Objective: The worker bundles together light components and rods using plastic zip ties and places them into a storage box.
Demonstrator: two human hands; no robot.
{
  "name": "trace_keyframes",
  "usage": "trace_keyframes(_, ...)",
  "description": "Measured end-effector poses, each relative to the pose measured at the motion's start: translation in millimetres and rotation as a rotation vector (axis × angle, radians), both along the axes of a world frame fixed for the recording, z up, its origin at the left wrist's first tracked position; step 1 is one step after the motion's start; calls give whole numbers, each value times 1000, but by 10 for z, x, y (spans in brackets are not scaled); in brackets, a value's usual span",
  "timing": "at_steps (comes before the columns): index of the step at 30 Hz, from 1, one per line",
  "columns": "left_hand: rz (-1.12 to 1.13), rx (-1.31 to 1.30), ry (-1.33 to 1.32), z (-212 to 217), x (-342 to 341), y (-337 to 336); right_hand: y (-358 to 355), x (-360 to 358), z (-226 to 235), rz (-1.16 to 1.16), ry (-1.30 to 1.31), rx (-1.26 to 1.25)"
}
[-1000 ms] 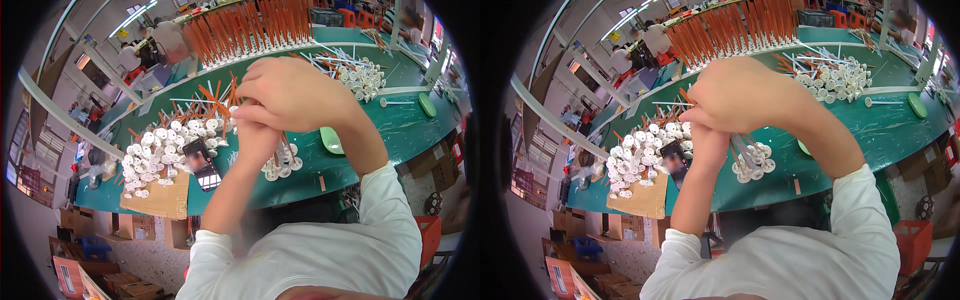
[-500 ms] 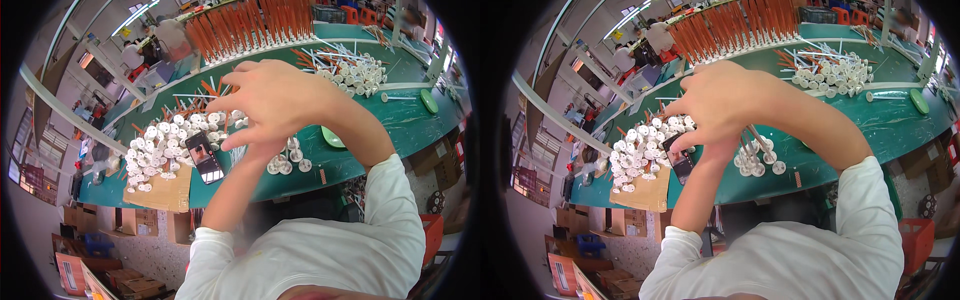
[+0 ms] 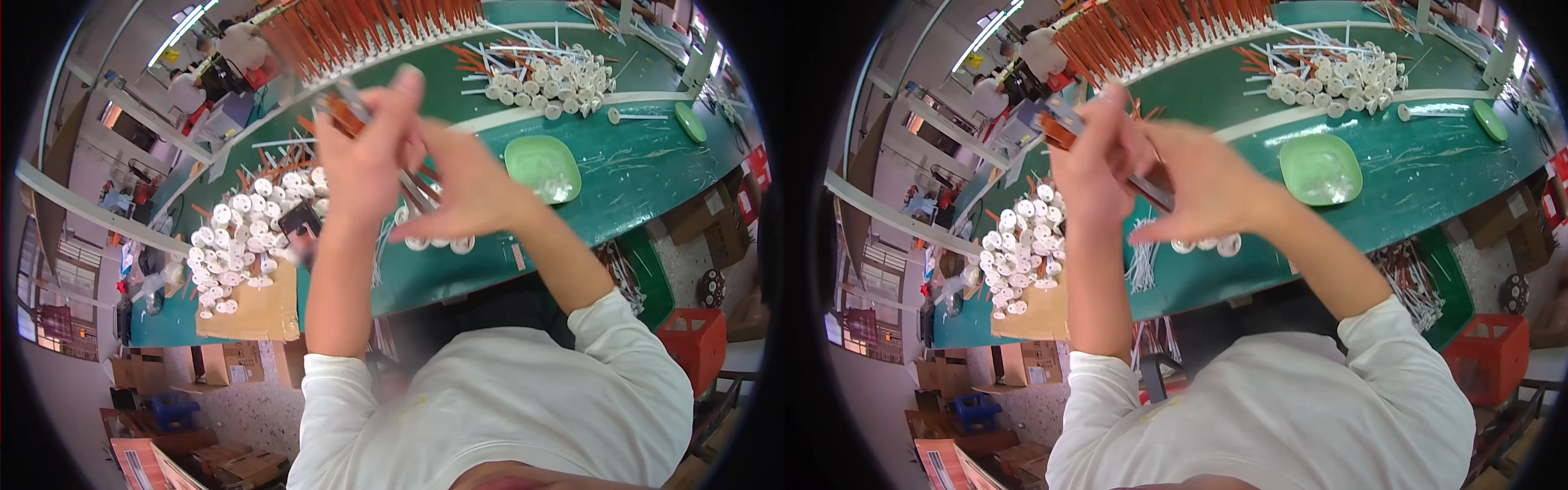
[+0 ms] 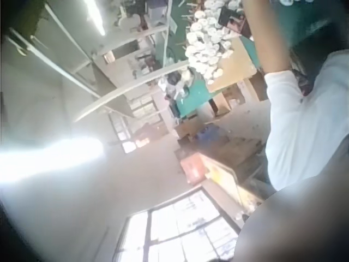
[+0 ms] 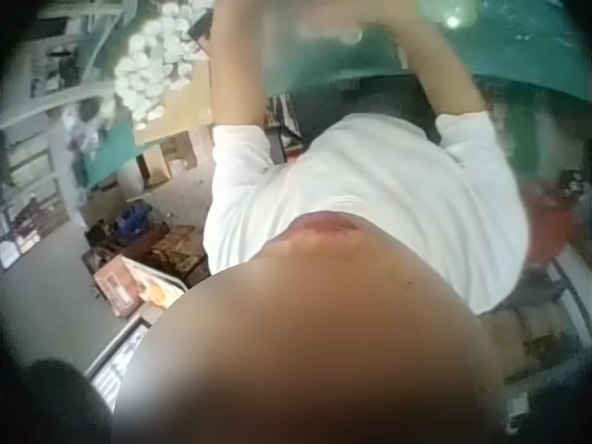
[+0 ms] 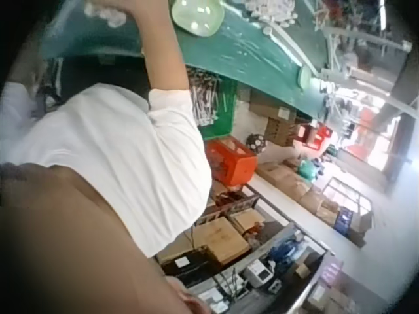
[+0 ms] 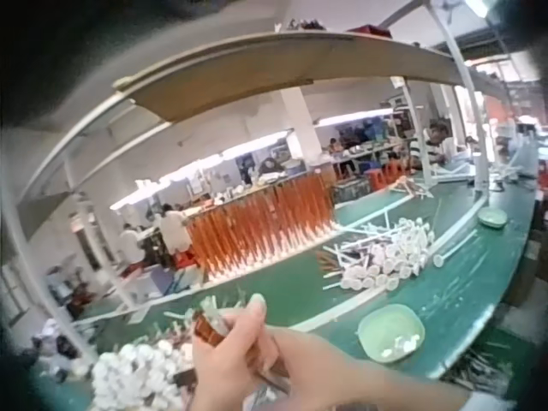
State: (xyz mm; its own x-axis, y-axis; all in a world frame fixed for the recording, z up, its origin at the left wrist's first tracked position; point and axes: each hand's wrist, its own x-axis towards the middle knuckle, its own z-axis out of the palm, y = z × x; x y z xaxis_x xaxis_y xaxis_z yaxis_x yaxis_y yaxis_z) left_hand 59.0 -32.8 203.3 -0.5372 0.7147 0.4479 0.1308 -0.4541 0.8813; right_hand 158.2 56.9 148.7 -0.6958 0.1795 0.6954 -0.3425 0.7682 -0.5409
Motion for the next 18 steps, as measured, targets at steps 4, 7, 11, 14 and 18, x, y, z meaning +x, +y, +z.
trace_keyframes(4, -406, 12, 233, -79, -69, -92, -102, -284, -411, 106, 78, -306)
trace_keyframes(7, -240, 200, 146, -109, -44, -177, -121, -129, -255, 78, -119, -288)
trace_keyframes(11, -23, 335, 289, -771, -263, -306, -96, -92, -348, 13, -243, -716)
trace_keyframes(14, 61, -66, 637, -1121, -106, -411, -208, -100, -512, -10, -57, -714)
trace_keyframes(18, -122, -162, 303, -1336, 41, -337, -359, -93, -523, 130, 68, -875)
